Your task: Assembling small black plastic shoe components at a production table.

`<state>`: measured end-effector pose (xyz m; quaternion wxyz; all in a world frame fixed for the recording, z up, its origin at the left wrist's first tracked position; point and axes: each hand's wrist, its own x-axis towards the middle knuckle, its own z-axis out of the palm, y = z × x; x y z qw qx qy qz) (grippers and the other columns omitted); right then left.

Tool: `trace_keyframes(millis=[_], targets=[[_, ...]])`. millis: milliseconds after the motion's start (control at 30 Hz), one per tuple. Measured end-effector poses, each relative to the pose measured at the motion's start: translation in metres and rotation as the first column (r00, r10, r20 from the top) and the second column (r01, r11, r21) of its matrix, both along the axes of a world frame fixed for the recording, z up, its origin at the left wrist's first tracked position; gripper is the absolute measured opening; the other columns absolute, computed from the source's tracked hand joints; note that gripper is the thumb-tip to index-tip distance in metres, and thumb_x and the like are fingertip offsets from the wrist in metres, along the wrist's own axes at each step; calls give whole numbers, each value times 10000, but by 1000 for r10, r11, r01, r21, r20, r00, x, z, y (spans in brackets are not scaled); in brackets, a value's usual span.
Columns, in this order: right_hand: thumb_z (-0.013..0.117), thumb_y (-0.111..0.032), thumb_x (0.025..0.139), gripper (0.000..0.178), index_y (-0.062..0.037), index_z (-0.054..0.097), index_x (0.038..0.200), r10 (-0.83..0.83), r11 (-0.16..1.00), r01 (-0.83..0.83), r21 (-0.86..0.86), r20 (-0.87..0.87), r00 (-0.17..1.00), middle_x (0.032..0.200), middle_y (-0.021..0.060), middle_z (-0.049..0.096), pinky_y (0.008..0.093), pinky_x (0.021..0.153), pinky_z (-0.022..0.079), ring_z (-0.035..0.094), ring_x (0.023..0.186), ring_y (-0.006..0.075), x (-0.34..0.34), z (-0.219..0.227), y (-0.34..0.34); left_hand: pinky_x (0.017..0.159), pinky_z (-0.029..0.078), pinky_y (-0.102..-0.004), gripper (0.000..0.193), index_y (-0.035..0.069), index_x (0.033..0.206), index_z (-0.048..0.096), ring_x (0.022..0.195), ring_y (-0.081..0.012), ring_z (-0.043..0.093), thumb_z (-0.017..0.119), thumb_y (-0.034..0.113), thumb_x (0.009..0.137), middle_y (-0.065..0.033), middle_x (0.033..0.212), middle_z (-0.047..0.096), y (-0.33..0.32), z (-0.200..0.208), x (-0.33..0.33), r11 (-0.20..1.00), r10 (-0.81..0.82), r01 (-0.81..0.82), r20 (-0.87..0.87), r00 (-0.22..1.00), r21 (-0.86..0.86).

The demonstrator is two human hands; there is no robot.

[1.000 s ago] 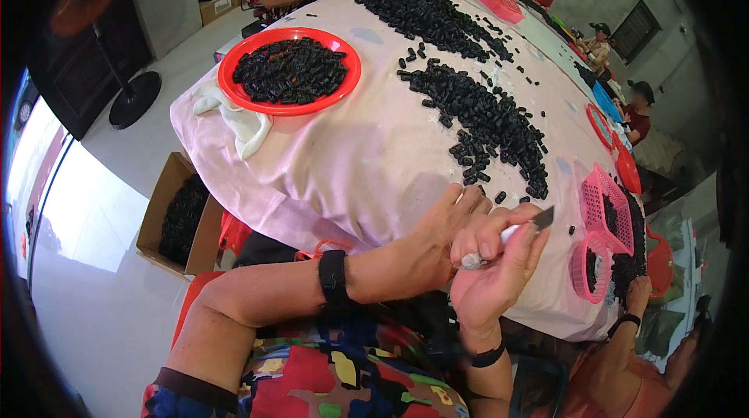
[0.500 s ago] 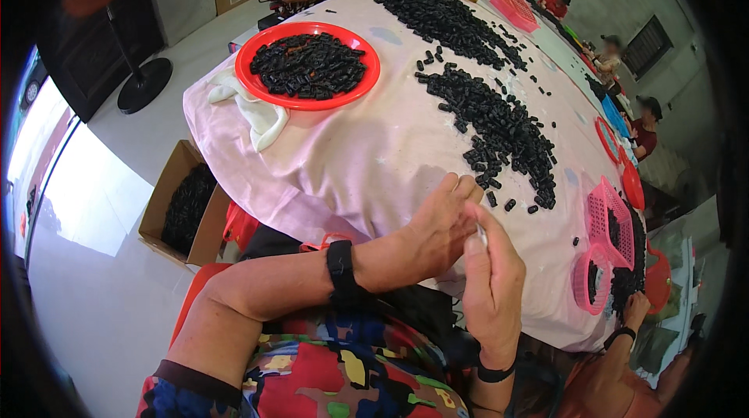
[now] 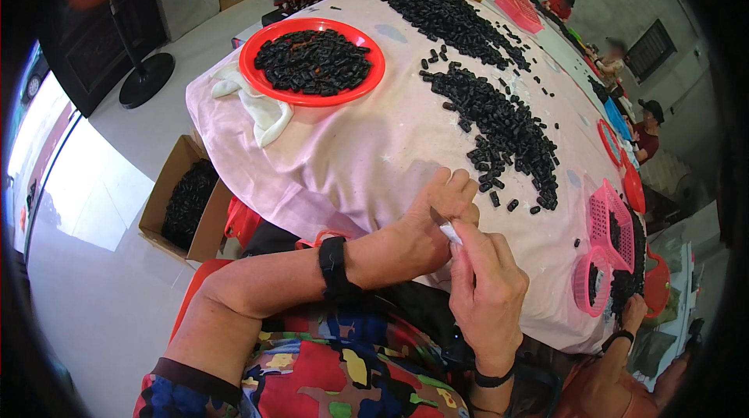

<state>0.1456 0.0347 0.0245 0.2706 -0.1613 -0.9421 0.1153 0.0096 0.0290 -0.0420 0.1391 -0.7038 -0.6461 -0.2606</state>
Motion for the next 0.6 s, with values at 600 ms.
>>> trace_keyframes(millis=[600], targets=[[617,-4,806,275,-43,618,1079,-83,996,81,-31,-57,995,724,118,569,352,482,452,578,567,269,-1,-6,14,735,344,-355,142,69,760,623,908,-256,472,611,171,663,-107,905,521,-10,4,-9,998,36,-43,121,992,53]])
